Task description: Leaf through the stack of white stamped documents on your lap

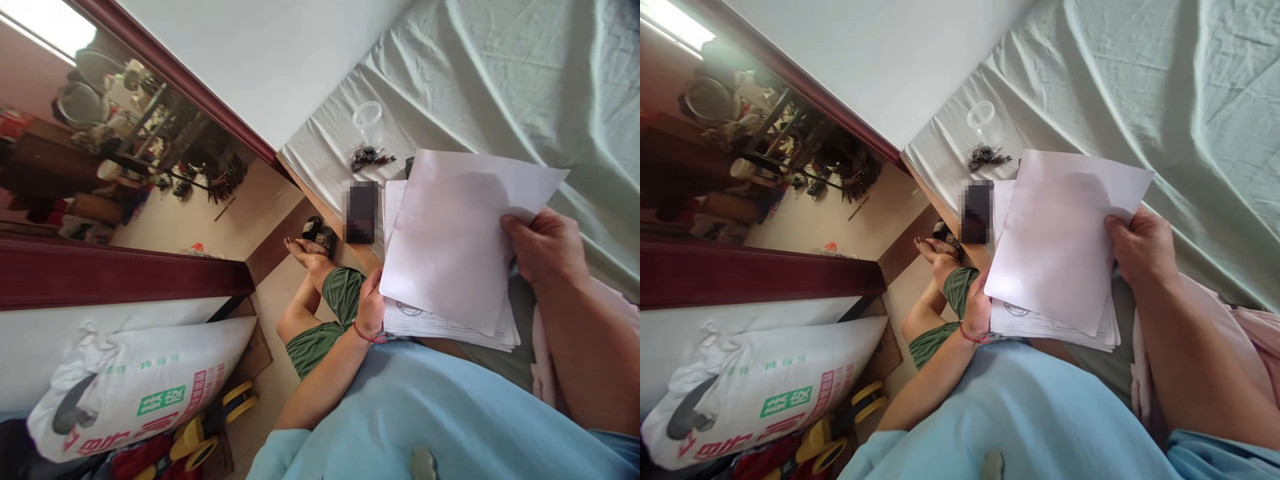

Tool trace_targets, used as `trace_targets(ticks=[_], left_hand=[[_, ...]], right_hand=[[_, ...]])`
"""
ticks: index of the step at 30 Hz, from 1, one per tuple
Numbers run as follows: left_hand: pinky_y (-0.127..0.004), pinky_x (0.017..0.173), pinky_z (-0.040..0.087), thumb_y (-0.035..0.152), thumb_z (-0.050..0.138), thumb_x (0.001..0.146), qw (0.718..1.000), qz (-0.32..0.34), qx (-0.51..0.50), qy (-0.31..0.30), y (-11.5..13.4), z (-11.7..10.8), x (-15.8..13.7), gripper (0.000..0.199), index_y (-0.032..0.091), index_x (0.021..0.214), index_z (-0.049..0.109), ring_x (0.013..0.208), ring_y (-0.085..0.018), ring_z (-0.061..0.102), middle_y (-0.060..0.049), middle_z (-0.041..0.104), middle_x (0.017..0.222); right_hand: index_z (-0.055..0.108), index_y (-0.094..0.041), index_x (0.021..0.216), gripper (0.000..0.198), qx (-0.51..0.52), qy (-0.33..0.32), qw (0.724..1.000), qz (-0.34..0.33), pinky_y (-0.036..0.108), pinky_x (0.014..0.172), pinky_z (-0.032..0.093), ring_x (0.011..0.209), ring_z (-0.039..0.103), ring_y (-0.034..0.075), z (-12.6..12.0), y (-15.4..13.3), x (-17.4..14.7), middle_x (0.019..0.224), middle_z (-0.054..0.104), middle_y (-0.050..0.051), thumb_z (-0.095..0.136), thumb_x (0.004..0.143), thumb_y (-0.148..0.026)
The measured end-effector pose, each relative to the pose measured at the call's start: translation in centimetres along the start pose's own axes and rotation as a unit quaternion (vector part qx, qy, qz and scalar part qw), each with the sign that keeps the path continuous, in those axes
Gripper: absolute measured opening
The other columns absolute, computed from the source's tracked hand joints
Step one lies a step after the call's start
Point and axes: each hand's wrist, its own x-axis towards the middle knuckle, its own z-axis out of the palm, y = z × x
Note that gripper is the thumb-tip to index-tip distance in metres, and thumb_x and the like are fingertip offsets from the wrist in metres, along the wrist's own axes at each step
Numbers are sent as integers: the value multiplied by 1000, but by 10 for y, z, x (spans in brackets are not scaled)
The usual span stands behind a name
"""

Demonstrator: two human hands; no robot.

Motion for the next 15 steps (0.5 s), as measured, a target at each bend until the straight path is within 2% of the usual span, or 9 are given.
trace_targets(ticks=[5,9,12,15], left_hand=[[-32,85,54,22,67,78,997,32,68,7,5,2,-1,18,18,93,75,90,-21,69,-3,77,92],[-31,86,53,20,64,78,992,67,109,13,6,2,0,12,19,86,74,89,-20,67,-3,75,87],[-30,84,52,23,65,81,989,80,122,6,6,2,1,13,19,91,73,89,-20,66,-3,75,88],[-28,81,49,32,63,90,986,76,148,-2,6,0,2,15,19,90,70,84,-18,63,-3,72,86]], right_hand=[[69,-18,82,16,0,-15,1000,3,23,50,36,58,49,10,3,-5,-4,67,62,-2,67,68,-27],[70,-27,90,13,-35,-2,999,-32,24,51,40,65,55,13,-2,-3,-3,77,67,-3,65,78,-30],[70,-33,102,23,-92,-1,995,-44,26,48,43,74,63,19,-9,-4,0,86,70,-3,69,79,-38],[68,-36,115,35,-113,-36,991,-58,28,45,45,78,67,23,-9,-12,-1,89,72,-2,68,81,-45]])
